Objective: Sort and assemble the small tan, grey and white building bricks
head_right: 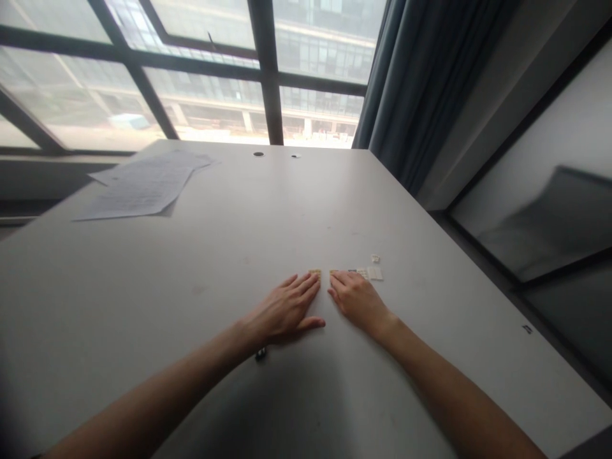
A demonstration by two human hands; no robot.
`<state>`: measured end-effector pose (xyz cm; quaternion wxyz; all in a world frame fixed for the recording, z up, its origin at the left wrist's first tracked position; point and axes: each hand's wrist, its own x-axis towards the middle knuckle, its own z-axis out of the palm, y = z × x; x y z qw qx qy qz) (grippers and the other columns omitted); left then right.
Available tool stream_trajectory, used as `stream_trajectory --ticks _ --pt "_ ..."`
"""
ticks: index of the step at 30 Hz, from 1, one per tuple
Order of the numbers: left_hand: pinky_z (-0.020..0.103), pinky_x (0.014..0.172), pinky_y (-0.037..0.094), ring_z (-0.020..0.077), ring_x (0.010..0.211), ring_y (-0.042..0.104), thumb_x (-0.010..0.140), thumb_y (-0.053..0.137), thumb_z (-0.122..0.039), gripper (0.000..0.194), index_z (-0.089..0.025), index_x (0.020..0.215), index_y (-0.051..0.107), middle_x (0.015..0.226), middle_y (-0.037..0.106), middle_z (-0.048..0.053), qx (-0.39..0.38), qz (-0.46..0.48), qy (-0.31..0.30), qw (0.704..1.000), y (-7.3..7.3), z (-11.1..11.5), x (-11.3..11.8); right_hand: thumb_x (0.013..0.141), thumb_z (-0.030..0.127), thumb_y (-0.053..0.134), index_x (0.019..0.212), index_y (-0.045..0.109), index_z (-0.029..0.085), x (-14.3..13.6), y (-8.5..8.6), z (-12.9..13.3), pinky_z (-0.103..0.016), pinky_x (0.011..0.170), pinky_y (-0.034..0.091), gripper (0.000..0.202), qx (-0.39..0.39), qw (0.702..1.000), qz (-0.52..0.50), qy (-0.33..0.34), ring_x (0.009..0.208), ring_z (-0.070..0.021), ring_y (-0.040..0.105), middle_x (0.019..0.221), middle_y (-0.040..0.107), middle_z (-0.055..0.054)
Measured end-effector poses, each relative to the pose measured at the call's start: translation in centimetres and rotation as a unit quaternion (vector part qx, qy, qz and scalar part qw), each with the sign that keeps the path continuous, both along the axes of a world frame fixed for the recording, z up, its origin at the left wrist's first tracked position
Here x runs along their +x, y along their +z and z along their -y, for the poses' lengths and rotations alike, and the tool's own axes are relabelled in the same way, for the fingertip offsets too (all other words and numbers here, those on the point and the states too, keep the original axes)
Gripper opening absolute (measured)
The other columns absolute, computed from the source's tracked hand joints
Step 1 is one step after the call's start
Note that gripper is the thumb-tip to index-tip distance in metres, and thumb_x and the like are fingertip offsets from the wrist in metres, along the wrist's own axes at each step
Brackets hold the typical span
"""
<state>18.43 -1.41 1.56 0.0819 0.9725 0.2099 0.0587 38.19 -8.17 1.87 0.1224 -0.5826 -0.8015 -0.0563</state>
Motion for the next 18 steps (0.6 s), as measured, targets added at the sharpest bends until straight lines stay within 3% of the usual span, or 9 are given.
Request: stream_trajectory --ticks 11,14,18 --pt "0.042 0.112 0.025 0.0272 0.138 0.029 0.084 0.023 -0.075 0.09 -0.005 0.141 0.032 0.148 0.034 0.018 0.01 0.02 0.009 1.0 -0.3 0.3 1.6 0.093 0.02 0.047 0.116 0.061 0.013 1.1 -0.1 0.1 -0.041 0.093 0.049 0.028 0.02 1.0 -0.015 0.007 0.104 -0.0236 0.061 0.116 0.065 -0.013" --pt "0.042 0.114 0.023 0.0272 0.139 0.028 0.086 0.028 -0.071 0.086 -0.007 0.143 0.03 0.15 0.031 0.018 0.007 0.045 0.022 0.999 1.1 -0.3 -0.3 0.093 0.019 0.044 0.118 0.06 0.012 0.9 0.5 0.6 -0.043 0.095 0.049 0.03 0.046 0.998 -0.032 -0.004 0.107 -0.0249 0.06 0.117 0.064 -0.014" --pt "0.042 0.116 0.023 0.0242 0.14 0.028 0.093 0.03 -0.058 0.069 -0.012 0.144 0.029 0.15 0.031 0.014 0.019 0.095 0.066 0.993 3.2 -1.4 -6.3 0.093 0.019 0.044 0.12 0.059 0.016 -0.3 1.2 2.0 -0.044 0.096 0.048 0.031 0.066 0.995 -0.079 -0.006 0.109 -0.0244 0.059 0.119 0.063 -0.013"
